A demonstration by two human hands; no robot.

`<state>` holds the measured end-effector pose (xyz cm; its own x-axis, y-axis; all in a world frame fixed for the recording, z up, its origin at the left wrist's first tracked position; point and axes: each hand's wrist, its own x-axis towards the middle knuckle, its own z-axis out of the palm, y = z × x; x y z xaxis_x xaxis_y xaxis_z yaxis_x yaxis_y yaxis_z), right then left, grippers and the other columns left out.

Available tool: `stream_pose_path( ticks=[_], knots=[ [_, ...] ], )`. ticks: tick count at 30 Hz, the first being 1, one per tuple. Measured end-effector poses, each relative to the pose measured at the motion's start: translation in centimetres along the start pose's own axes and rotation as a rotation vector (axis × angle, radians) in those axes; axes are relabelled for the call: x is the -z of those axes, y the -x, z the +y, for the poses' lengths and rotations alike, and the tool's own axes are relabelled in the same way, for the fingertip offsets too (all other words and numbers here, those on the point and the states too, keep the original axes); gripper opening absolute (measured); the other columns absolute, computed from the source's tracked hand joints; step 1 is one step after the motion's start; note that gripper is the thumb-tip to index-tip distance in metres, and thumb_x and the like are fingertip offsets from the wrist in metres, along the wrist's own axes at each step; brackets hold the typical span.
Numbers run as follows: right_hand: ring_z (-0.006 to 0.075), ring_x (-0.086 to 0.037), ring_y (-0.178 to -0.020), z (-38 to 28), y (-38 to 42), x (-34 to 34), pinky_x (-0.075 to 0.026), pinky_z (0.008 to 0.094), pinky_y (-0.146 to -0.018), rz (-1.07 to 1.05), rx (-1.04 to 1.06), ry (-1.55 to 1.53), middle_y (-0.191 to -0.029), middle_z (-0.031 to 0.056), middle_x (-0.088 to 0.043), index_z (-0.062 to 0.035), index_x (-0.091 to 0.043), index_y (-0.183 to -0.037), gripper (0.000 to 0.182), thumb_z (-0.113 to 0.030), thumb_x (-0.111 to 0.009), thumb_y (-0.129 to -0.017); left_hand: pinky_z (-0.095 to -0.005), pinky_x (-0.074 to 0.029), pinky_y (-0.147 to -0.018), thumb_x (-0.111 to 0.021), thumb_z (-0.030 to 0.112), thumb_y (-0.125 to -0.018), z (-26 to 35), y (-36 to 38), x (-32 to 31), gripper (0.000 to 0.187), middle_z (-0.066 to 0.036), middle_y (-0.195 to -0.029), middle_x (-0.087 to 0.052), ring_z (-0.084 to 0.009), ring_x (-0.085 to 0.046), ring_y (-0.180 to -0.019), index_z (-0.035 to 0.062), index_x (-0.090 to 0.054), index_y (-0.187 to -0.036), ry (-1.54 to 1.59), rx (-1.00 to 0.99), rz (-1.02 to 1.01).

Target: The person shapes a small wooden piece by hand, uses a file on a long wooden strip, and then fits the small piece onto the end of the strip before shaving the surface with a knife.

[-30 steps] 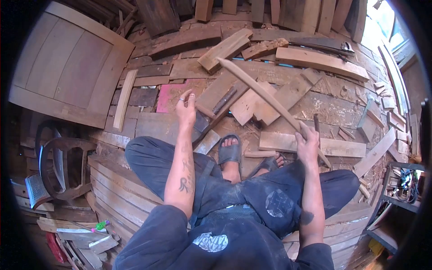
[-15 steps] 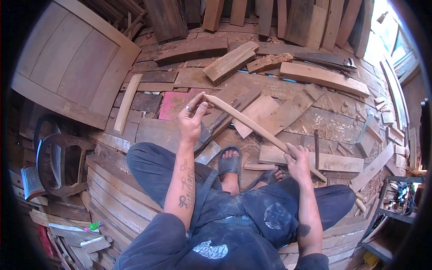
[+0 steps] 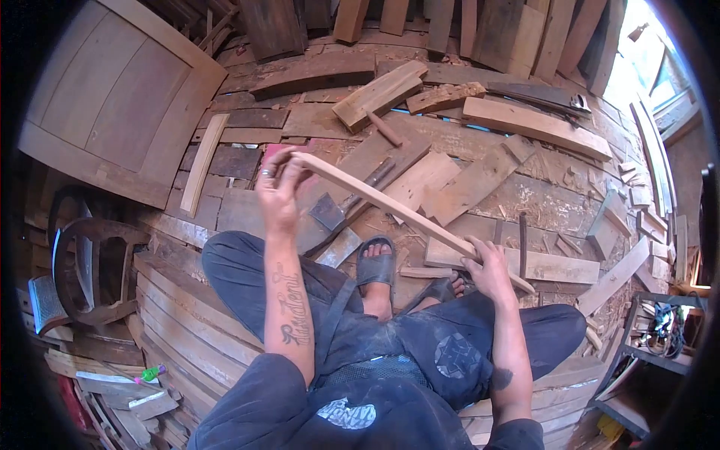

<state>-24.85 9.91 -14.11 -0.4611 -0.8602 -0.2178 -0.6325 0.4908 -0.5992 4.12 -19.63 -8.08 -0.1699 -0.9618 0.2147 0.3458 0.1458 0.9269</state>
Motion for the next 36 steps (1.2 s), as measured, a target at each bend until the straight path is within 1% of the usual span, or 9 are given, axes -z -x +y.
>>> stream_pose_path(
  ticks=[7,15,18,23,29,30,31,33,36],
  knots=[
    [0.037,-0.058,-0.121,2.1,-0.3,-0.8,-0.043,0.05,-0.104,-0.06,-0.107,0.031,-0.118,0.0164,-0.068,-0.0138,-0.069,-0.132,0.046,-0.025,-0.077,-0.087,-0.0268,-0.054,-0.075,-0.066,0.016,-0.103,1.2,-1.7,4.0,0.014,-0.001,-0.101,-0.062,-0.0093,-0.061,-0.084,0.0079,-0.061,-0.114,-0.038,-0.105,0.386],
    [0.0309,-0.064,-0.102,0.2,-0.4,1.3,-0.044,0.0436,-0.092,0.152,0.134,-0.037,-0.099,0.0098,-0.069,-0.0141,-0.071,-0.128,0.047,-0.028,-0.081,-0.085,-0.0308,-0.051,-0.078,-0.07,0.023,-0.101,0.2,-2.2,6.2,0.023,-0.002,-0.109,-0.063,-0.0132,-0.061,-0.097,0.0119,-0.058,-0.119,-0.094,-0.099,0.553],
    [0.029,-0.065,-0.097,-0.4,-0.5,2.0,-0.043,0.0401,-0.089,0.184,0.159,-0.018,-0.096,0.0086,-0.069,-0.0145,-0.073,-0.125,0.044,-0.028,-0.081,-0.084,-0.0307,-0.052,-0.078,-0.071,0.024,-0.101,0.3,-1.9,5.4,0.027,-0.004,-0.114,-0.064,-0.0154,-0.063,-0.101,0.0121,-0.057,-0.122,-0.061,-0.062,0.572],
    [0.0283,-0.065,-0.09,-0.2,-0.3,2.2,-0.046,0.0395,-0.085,0.161,0.175,-0.145,-0.095,0.0096,-0.069,-0.0119,-0.075,-0.121,0.039,-0.024,-0.081,-0.085,-0.0324,-0.062,-0.079,-0.061,0.013,-0.105,2.2,-1.6,4.2,0.047,-0.013,-0.13,-0.065,-0.02,-0.071,-0.104,0.0091,-0.047,-0.15,-0.02,-0.059,0.379],
    [0.0247,-0.062,-0.085,-0.5,-1.3,4.8,-0.049,0.036,-0.081,0.075,0.318,-0.154,-0.09,0.0107,-0.063,-0.0045,-0.071,-0.125,0.039,-0.011,-0.075,-0.088,-0.0377,-0.061,-0.087,-0.055,0.021,-0.109,9.3,1.7,6.0,0.045,-0.014,-0.137,-0.062,-0.0275,-0.071,-0.109,0.0062,-0.049,-0.15,-0.233,-0.055,0.219],
    [0.0231,-0.062,-0.086,-0.3,-2.0,5.4,-0.049,0.0357,-0.082,0.048,0.391,-0.129,-0.093,0.0113,-0.065,-0.0033,-0.069,-0.128,0.04,-0.009,-0.073,-0.089,-0.0375,-0.06,-0.09,-0.054,0.023,-0.109,11.3,3.0,7.0,0.046,-0.014,-0.139,-0.061,-0.0267,-0.071,-0.11,0.006,-0.049,-0.152,-0.335,-0.02,0.203],
    [0.0229,-0.063,-0.089,-1.0,-2.3,6.8,-0.05,0.0349,-0.082,-0.093,0.19,-0.066,-0.102,0.0122,-0.069,-0.0017,-0.068,-0.13,0.04,-0.007,-0.071,-0.09,-0.0354,-0.06,-0.09,-0.055,0.026,-0.109,12.6,4.2,9.3,0.045,-0.013,-0.14,-0.061,-0.0236,-0.07,-0.11,0.0072,-0.052,-0.15,-0.44,-0.037,0.161],
    [0.019,-0.063,-0.089,-1.2,-3.7,7.7,-0.051,0.0329,-0.079,-0.041,0.416,-0.038,-0.107,0.0118,-0.07,0.0001,-0.067,-0.131,0.038,-0.007,-0.068,-0.094,-0.0324,-0.058,-0.092,-0.056,0.031,-0.109,16.0,7.0,14.1,0.044,-0.008,-0.138,-0.064,-0.0192,-0.069,-0.111,0.0078,-0.058,-0.146,-0.672,-0.086,0.105],
    [0.0133,-0.061,-0.085,-2.0,-6.3,9.6,-0.05,0.0297,-0.074,-0.023,0.449,0.037,-0.101,0.0106,-0.071,0.0009,-0.065,-0.134,0.034,-0.01,-0.061,-0.102,-0.0295,-0.057,-0.091,-0.055,0.029,-0.109,20.0,13.5,20.8,0.042,-0.008,-0.135,-0.066,-0.016,-0.068,-0.113,0.0067,-0.059,-0.144,-0.757,-0.052,0.326]
  ],
)
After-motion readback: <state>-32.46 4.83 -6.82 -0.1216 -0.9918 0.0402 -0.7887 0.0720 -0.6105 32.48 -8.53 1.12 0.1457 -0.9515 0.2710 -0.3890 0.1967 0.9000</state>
